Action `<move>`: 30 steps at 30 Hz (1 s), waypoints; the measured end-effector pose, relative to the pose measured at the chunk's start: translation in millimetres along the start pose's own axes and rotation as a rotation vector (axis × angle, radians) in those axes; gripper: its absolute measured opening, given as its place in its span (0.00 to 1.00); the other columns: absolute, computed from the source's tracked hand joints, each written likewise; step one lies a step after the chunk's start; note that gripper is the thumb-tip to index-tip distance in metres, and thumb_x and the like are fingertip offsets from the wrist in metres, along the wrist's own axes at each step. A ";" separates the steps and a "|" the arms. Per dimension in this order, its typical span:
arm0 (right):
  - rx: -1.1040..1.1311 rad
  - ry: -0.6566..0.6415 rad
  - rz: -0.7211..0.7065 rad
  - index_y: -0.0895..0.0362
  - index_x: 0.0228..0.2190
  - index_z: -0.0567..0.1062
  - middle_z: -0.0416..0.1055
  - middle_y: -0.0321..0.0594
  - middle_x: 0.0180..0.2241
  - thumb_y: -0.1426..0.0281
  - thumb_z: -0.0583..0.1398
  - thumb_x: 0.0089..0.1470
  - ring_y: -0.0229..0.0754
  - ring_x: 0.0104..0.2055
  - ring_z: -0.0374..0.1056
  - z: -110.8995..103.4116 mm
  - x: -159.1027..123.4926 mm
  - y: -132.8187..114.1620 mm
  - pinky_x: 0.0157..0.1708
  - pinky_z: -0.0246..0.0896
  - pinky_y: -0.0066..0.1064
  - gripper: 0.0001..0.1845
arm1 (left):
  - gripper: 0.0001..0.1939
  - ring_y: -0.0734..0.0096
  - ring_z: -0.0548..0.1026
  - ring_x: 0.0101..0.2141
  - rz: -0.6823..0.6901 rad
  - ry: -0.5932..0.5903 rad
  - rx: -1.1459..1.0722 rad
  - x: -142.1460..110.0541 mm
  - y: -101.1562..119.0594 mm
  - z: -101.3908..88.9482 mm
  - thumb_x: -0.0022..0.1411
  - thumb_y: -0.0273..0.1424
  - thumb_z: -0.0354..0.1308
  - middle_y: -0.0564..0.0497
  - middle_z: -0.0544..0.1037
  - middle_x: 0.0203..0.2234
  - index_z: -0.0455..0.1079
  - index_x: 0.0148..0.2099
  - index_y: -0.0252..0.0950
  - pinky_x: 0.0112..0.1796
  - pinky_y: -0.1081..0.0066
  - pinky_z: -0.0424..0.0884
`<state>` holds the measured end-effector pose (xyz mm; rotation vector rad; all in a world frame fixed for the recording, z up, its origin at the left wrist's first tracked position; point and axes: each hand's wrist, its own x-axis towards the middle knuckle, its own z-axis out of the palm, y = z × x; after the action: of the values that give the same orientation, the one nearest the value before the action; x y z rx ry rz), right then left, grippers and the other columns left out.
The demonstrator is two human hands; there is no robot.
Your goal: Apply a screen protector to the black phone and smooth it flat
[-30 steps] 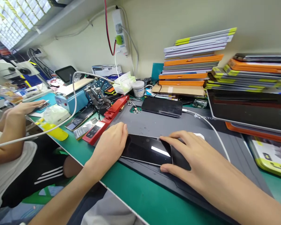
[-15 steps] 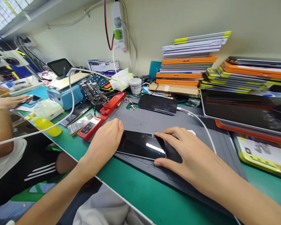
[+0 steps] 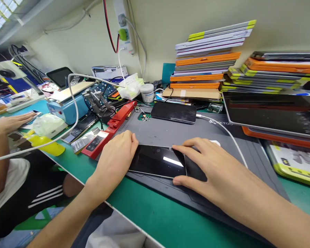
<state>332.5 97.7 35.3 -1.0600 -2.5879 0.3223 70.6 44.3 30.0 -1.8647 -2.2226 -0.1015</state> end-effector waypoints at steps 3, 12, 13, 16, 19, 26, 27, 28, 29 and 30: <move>0.004 -0.009 -0.002 0.41 0.60 0.78 0.76 0.46 0.55 0.38 0.60 0.61 0.60 0.51 0.77 1.0 -0.3 -0.3 0.43 0.79 0.51 0.34 | 0.17 0.54 0.82 0.38 0.000 -0.041 0.016 0.9 1.7 -3.1 0.81 0.29 0.41 0.46 0.77 0.32 0.68 0.40 0.36 0.34 0.63 0.70; 0.004 -0.024 -0.009 0.43 0.61 0.77 0.75 0.47 0.56 0.38 0.59 0.62 0.61 0.51 0.77 1.4 -2.1 -0.4 0.44 0.77 0.52 0.35 | 0.19 0.55 0.82 0.40 -0.029 -0.142 0.039 2.9 5.0 -12.6 0.82 0.29 0.39 0.45 0.79 0.35 0.69 0.42 0.34 0.35 0.65 0.69; 0.003 -0.022 -0.014 0.43 0.61 0.77 0.75 0.47 0.56 0.38 0.59 0.62 0.60 0.51 0.77 1.7 -2.2 -0.4 0.44 0.77 0.52 0.35 | 0.19 0.55 0.82 0.40 -0.031 -0.150 0.040 2.9 5.2 -13.0 0.82 0.29 0.39 0.45 0.79 0.35 0.69 0.43 0.34 0.35 0.65 0.69; -0.004 -0.010 -0.029 0.44 0.62 0.76 0.75 0.47 0.56 0.39 0.58 0.64 0.59 0.51 0.76 2.2 -2.4 -0.7 0.45 0.76 0.51 0.35 | 0.19 0.55 0.82 0.40 -0.031 -0.143 0.051 2.6 4.5 -11.3 0.82 0.30 0.39 0.44 0.78 0.35 0.69 0.43 0.35 0.35 0.65 0.68; -0.007 -0.011 -0.045 0.45 0.62 0.76 0.75 0.48 0.56 0.40 0.58 0.64 0.60 0.51 0.76 1.9 -2.9 -1.3 0.45 0.76 0.51 0.34 | 0.18 0.55 0.82 0.37 -0.013 -0.087 0.067 1.1 2.1 -6.1 0.82 0.30 0.39 0.46 0.77 0.32 0.68 0.42 0.36 0.32 0.64 0.66; -0.016 -0.013 -0.059 0.48 0.62 0.77 0.76 0.50 0.56 0.40 0.58 0.65 0.59 0.52 0.76 2.6 -5.3 -1.2 0.46 0.75 0.50 0.36 | 0.16 0.57 0.81 0.34 0.054 0.036 0.065 -2.5 -1.5 2.2 0.82 0.29 0.42 0.48 0.75 0.29 0.66 0.39 0.38 0.31 0.64 0.62; -0.017 -0.015 -0.058 0.48 0.62 0.77 0.76 0.50 0.56 0.40 0.57 0.65 0.59 0.51 0.76 2.9 -5.4 -0.9 0.45 0.75 0.50 0.36 | 0.16 0.57 0.80 0.34 0.052 0.025 0.070 -2.4 -1.3 2.0 0.82 0.29 0.42 0.48 0.75 0.30 0.66 0.39 0.38 0.31 0.64 0.62; -0.018 -0.015 -0.056 0.48 0.62 0.77 0.76 0.49 0.56 0.39 0.58 0.65 0.59 0.51 0.76 3.2 -5.5 -0.5 0.45 0.75 0.50 0.36 | 0.16 0.57 0.80 0.34 0.050 0.014 0.075 -2.2 -1.0 1.5 0.82 0.29 0.42 0.48 0.75 0.30 0.66 0.39 0.38 0.31 0.64 0.62; -0.019 -0.016 -0.054 0.47 0.62 0.76 0.75 0.49 0.56 0.39 0.58 0.64 0.59 0.51 0.75 3.5 -5.5 0.0 0.45 0.75 0.49 0.36 | 0.16 0.56 0.80 0.34 0.048 0.005 0.081 -2.0 -0.7 0.8 0.82 0.29 0.42 0.48 0.75 0.30 0.66 0.39 0.38 0.30 0.63 0.62; -0.020 -0.015 -0.052 0.47 0.63 0.76 0.75 0.49 0.57 0.39 0.58 0.64 0.59 0.52 0.75 3.7 -5.6 0.4 0.45 0.75 0.49 0.36 | 0.16 0.56 0.80 0.34 0.046 0.000 0.087 -1.7 -0.3 -0.1 0.82 0.29 0.42 0.48 0.75 0.30 0.66 0.40 0.38 0.30 0.63 0.61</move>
<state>335.1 93.7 30.6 -0.9985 -2.6321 0.2938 70.7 42.5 29.7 -1.8686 -2.1471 0.0032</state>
